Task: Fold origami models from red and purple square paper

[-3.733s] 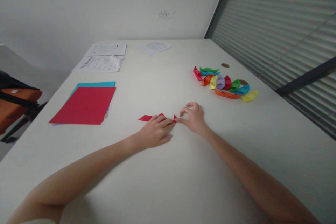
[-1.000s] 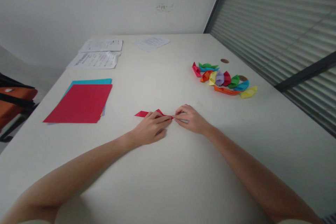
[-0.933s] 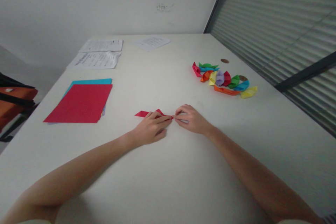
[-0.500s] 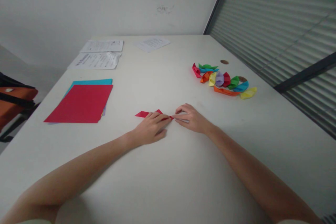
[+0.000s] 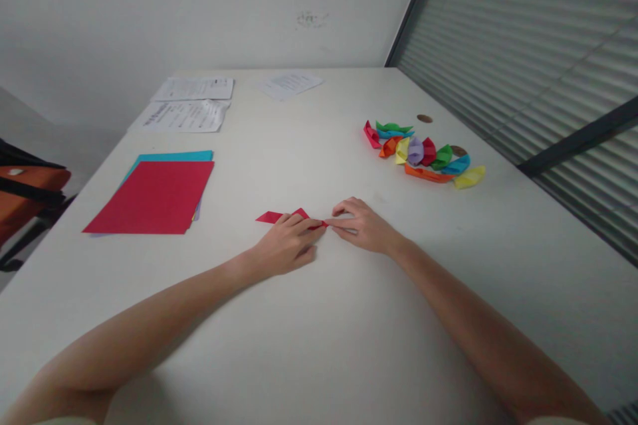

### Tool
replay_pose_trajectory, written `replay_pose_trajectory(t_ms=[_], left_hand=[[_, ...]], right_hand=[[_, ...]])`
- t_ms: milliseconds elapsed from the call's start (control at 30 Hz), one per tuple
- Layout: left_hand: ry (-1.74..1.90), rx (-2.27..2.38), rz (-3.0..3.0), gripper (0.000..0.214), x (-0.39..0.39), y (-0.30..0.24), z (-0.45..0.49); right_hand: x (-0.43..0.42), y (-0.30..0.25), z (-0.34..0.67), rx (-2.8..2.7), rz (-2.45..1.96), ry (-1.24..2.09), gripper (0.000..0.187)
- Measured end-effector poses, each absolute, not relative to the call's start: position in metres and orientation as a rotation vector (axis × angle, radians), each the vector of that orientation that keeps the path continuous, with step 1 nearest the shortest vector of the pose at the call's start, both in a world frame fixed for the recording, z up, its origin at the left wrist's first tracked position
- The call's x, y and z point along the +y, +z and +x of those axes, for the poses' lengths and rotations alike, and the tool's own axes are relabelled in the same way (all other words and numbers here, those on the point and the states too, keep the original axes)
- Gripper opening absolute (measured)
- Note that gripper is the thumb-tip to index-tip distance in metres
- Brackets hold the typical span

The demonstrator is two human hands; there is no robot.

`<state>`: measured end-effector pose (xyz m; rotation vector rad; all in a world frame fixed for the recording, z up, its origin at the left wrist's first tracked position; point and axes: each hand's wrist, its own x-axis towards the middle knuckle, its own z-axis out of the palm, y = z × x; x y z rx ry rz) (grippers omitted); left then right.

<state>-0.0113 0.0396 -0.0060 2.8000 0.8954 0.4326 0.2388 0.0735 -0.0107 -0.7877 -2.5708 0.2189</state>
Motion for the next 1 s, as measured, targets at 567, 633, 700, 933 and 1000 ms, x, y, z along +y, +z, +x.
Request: replay_pose_trajectory(t_ms=[567,633,700,933,1000], left_hand=[[0.372,0.922,2.874,0.043,0.0371,0.0002,-0.0093],[0.372,0.918,2.873,0.044,0.0365,0.0003,-0.0094],[0.373,0.903,2.869,0.045,0.0362,0.0004,-0.0096],[0.333,0.889,2.906,0.045,0.0372,0.0005,-0.0093],[0.309,0.903,2.920,0.045,0.0371,0.0007,-0.0094]], right_hand=[[0.0641,-0.0068,0.2329,-2.506,-0.950,-0.037,0.022],[0.0651,-0.0075,0.2350,-2.416,-0.972,-0.034,0.018],[0.0663,-0.0077,0.2372,-2.306,-0.989,-0.024,0.015],[0.0673,-0.0055,0.2342,-2.448,-0.855,0.137,0.014],[0.0679,-0.0045,0.2341,-2.493,-0.852,0.094,0.014]])
